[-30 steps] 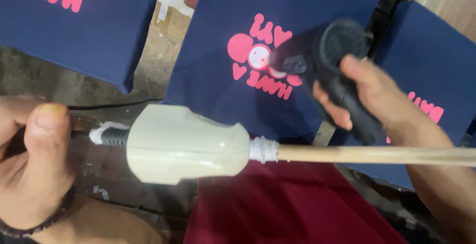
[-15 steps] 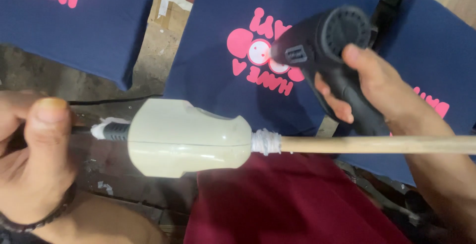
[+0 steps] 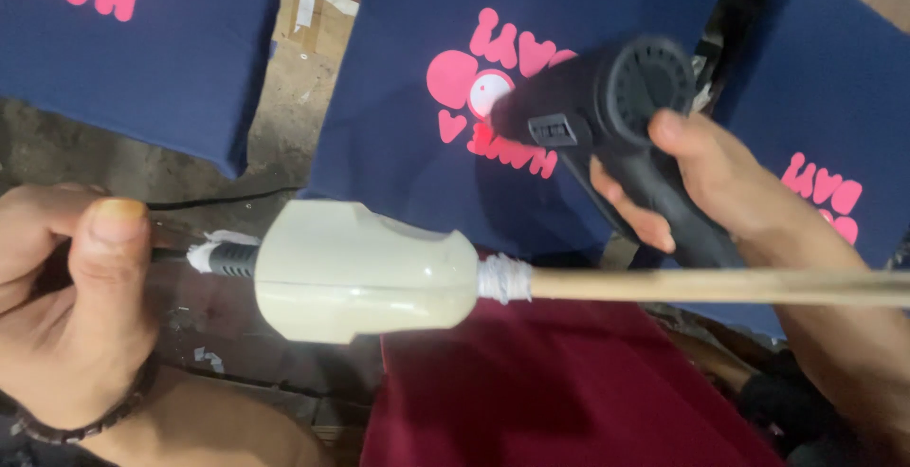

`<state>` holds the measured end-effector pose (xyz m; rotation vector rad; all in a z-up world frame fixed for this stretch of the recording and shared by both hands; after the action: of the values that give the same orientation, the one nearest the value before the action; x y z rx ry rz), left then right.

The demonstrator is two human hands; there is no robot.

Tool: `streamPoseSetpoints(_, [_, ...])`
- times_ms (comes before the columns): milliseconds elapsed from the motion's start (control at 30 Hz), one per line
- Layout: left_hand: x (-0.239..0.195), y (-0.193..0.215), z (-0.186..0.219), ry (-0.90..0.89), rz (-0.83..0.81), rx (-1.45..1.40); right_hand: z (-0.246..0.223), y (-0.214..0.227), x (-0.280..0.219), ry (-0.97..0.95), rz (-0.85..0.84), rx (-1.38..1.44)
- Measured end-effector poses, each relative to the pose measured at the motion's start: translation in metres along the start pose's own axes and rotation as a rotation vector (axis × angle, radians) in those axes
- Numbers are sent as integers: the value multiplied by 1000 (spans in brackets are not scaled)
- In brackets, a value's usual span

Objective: Using a heat gun to dry the ink on screen-printed t-shirts.

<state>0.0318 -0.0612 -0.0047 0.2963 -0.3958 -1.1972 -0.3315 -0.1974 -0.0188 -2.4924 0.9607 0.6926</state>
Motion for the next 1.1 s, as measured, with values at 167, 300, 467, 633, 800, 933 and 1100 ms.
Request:
streamPoseSetpoints(167, [-1,7,-3,39,-89,85,-1,22,-8,50,123,-68])
streamPoseSetpoints(300, [0,-1,0,57,-73,70,7,18,-5,17,63,16])
streamPoseSetpoints(467, [-8,4,4,161,-50,105,0,35,-15,56,151,-63])
streamPoseSetpoints(633, [-6,3,-6,70,-65,132,13,30,-20,-4,162,3])
streamPoseSetpoints(800, [-7,2,-7,114,-92,129,25,44,-31,-18,195,54])
streamPoseSetpoints(933, [-3,1,-4,121,-28,97,23,24,-23,31,94,78])
streamPoseSetpoints(1100, [-2,5,2,229,-93,105,21,44,-27,38,180,82])
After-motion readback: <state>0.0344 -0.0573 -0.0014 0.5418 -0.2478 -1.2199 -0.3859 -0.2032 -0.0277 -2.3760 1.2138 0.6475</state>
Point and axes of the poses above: each hand's wrist, its own x-axis towards the middle knuckle, its own y-axis out of the back of the hand, z = x × y, the point moved 7 cm from there along x, towards the middle knuckle, and after that the axes turned 5 degrees about -z, right-handed, at the moved point
